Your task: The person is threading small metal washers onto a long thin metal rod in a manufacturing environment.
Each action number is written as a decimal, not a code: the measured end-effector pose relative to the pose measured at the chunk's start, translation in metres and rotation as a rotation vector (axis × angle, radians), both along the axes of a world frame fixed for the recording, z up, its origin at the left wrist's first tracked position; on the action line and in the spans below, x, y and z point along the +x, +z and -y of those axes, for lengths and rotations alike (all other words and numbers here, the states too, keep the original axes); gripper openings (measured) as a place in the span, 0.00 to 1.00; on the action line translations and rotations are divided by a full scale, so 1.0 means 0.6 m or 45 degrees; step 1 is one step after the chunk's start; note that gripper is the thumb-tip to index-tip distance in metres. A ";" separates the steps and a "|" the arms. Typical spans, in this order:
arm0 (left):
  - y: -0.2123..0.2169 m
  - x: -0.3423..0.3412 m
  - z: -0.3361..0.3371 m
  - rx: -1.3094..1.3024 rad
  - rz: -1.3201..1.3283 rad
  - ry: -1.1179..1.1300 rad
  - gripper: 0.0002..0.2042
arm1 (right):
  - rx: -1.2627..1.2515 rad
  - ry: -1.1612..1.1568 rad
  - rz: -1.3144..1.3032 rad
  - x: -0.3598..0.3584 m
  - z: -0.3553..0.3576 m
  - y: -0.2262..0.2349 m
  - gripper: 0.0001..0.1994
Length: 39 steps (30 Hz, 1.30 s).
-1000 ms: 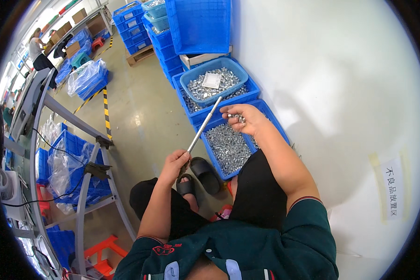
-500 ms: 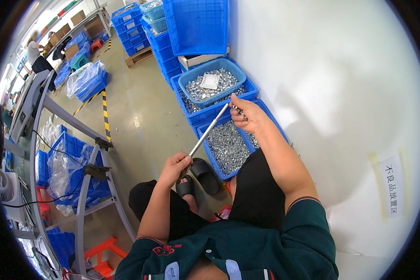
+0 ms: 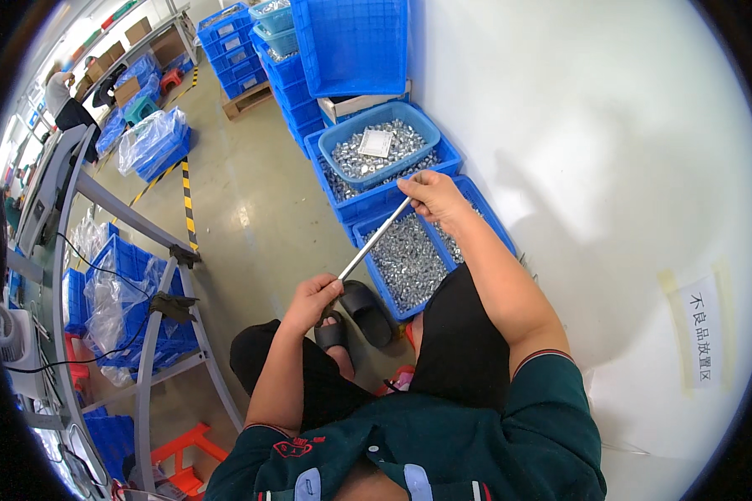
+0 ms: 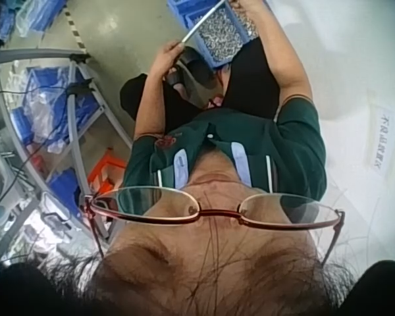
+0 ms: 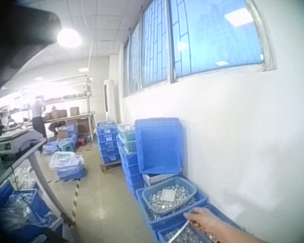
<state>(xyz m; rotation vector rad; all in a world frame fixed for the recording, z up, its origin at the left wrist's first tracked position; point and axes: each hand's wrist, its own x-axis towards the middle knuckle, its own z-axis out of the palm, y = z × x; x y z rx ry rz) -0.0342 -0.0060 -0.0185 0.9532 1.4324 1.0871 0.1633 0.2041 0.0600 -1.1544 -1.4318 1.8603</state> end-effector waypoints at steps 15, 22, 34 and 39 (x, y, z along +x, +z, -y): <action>0.007 -0.010 0.003 -0.061 0.056 0.033 0.10 | -0.264 0.157 -0.321 0.010 -0.009 -0.002 0.06; 0.016 -0.007 0.005 -0.075 0.089 0.015 0.10 | -0.113 0.243 -0.150 0.006 -0.005 -0.003 0.05; 0.014 -0.009 0.001 -0.015 0.145 0.056 0.11 | -0.302 0.214 -0.217 0.006 0.006 0.007 0.11; 0.009 -0.010 0.002 -0.037 0.169 0.055 0.10 | -0.402 0.210 -0.320 0.014 -0.008 -0.008 0.11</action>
